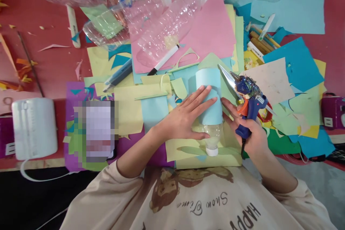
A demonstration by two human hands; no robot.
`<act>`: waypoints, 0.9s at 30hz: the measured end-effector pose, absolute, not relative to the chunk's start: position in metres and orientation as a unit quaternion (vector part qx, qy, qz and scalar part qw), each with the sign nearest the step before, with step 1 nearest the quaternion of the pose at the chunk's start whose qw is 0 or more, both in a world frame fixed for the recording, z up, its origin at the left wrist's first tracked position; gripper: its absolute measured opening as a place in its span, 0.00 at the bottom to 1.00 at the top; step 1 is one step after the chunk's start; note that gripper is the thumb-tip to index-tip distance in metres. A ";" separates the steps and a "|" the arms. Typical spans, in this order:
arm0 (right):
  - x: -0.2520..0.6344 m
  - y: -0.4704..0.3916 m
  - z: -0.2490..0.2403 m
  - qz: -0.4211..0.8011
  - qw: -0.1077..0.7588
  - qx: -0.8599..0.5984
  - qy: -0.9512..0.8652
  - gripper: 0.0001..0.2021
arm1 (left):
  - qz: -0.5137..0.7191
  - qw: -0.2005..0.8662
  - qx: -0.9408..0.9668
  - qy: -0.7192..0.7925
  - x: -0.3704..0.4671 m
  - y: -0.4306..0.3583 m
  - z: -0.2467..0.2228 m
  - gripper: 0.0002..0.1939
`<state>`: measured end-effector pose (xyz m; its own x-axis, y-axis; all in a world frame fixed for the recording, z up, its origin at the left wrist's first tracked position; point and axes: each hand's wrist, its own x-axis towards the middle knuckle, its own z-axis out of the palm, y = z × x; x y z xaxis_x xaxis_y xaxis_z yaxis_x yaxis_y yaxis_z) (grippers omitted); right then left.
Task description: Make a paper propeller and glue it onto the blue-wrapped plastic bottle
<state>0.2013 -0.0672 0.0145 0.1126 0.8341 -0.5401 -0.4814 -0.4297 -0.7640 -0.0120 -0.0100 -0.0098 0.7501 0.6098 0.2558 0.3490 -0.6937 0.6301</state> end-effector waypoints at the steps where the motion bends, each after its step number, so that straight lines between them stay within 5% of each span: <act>1: 0.201 -0.067 0.015 0.652 0.510 -0.536 -0.163 0.17 | 0.231 0.285 0.891 0.267 -0.012 -0.010 -0.010 0.50; 5: 0.197 -0.065 0.018 0.670 0.510 -0.513 -0.170 0.17 | 0.230 0.275 0.893 0.272 -0.018 -0.008 -0.008 0.49; 12: 0.193 -0.062 0.021 0.708 0.472 -0.483 -0.207 0.08 | 0.262 0.196 0.900 0.289 -0.028 -0.005 -0.006 0.29; 27: 0.230 -0.041 0.029 0.590 0.455 -0.552 -0.375 0.05 | 0.284 0.136 0.870 0.380 0.002 -0.026 -0.015 0.36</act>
<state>0.2301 -0.0414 0.0292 0.0224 0.9505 -0.3098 -0.1226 -0.3049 -0.9445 0.0016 -0.0263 -0.0147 0.5492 0.7388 0.3905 0.5847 -0.6736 0.4522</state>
